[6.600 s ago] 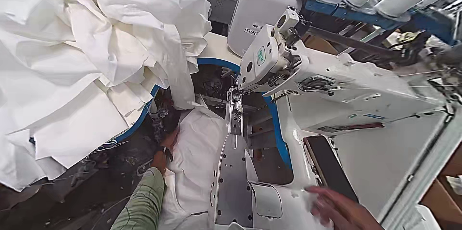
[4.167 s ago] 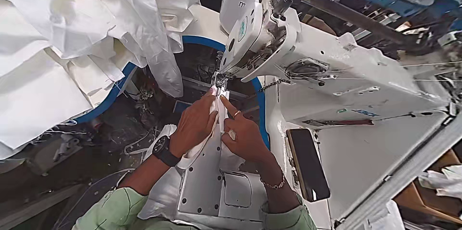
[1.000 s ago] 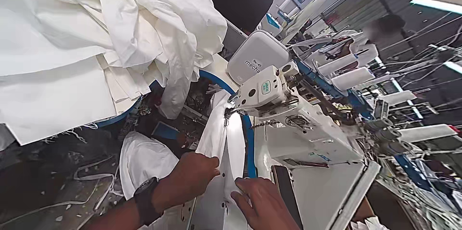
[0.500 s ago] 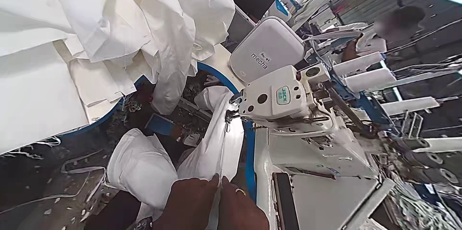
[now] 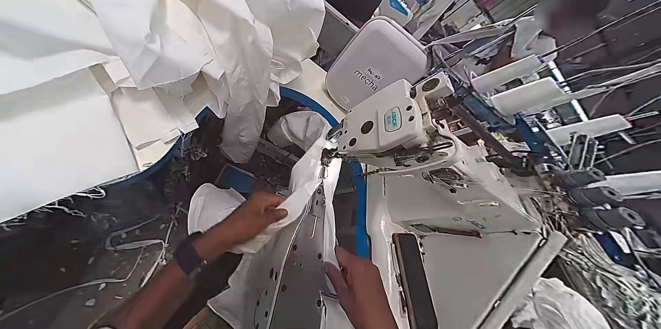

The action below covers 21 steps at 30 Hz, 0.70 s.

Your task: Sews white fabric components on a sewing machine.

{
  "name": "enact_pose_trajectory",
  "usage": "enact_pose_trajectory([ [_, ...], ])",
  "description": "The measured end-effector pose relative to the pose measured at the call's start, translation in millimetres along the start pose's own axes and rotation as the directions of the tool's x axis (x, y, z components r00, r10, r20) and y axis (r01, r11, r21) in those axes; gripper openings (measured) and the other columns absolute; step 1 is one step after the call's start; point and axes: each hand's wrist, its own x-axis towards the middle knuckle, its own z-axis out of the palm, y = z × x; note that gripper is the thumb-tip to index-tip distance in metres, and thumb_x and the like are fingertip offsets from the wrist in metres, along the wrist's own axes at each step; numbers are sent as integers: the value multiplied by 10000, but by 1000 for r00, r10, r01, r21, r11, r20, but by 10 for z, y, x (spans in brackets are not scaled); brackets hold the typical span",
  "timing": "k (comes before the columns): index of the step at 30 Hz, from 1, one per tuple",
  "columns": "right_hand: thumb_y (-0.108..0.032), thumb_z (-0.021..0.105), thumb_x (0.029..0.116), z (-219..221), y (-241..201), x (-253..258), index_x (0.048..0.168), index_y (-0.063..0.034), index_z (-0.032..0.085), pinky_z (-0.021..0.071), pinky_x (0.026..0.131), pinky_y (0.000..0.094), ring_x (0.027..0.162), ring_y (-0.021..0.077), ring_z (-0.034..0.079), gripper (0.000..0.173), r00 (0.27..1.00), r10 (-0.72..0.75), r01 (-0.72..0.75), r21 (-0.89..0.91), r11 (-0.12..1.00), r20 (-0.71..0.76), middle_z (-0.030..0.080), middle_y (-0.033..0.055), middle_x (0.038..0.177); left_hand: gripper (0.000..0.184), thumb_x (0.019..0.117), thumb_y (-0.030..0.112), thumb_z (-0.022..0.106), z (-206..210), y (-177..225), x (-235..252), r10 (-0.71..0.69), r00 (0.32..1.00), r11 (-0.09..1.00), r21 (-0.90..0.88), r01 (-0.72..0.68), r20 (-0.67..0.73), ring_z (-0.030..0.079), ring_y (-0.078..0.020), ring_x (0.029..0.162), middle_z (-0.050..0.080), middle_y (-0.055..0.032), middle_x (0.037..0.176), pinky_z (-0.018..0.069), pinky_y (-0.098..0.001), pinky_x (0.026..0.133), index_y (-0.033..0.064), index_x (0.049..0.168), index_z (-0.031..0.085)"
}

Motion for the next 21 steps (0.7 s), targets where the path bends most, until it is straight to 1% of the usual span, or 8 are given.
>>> enact_pose_trajectory([
  [3,-190,656,954,-56,154,-32,856,26,698,505,650,539,671,319,655,241,994,-111,111,19,994,8,640,141,686,246,1041,141,544,-476,-7,357,199,980,945,268,-185,-26,548,-113,697,594,-47,749,483,-344,708,-29,936,687],
  [5,-175,660,886,-223,-129,-210,791,-15,701,497,493,483,559,311,657,191,934,-306,260,-240,935,-183,611,117,605,263,1015,178,550,-450,434,436,483,876,709,579,-402,16,598,-176,642,622,-54,673,475,-423,662,26,872,712],
  [7,-143,660,888,-160,-236,-486,811,-14,718,505,488,493,575,333,674,162,951,-273,230,-262,937,-143,629,136,620,263,1020,160,544,-105,797,69,412,895,576,712,-401,172,663,-313,660,642,-126,675,507,-532,647,9,870,698],
  [9,-115,639,936,-126,-163,-445,871,24,718,521,595,574,686,405,697,172,987,-159,152,-209,966,-13,667,198,706,267,1047,131,516,275,808,-259,180,970,682,690,-243,163,688,-451,791,679,-235,778,507,-632,747,-55,995,699],
  [11,-107,652,927,-160,-293,-402,866,12,728,535,617,564,692,393,708,153,978,-208,195,-252,948,-27,682,185,710,278,1008,122,555,627,431,-379,267,964,783,584,-213,-6,690,-420,671,676,-221,694,523,-594,646,-61,1088,748],
  [13,-110,694,862,-84,-583,-325,827,-36,736,539,537,482,603,319,698,92,925,-364,314,-324,892,-106,666,121,642,161,866,81,621,765,144,-333,428,890,812,500,-301,-158,649,-320,533,615,-147,576,496,-510,515,-32,823,727],
  [15,-101,691,839,-8,-700,-143,812,-49,710,503,487,443,550,293,671,62,900,-428,376,-348,859,-85,622,100,592,173,859,60,642,621,91,-191,384,919,884,324,-337,-92,647,-266,595,627,-139,616,491,-481,592,-35,715,660],
  [21,-190,656,926,-246,-606,-110,816,-22,719,514,544,523,644,366,698,211,965,-263,247,-339,908,-2,655,154,655,252,960,116,576,608,248,-49,331,926,906,334,-258,-181,666,-312,629,662,-165,658,493,-531,637,-43,845,735],
])
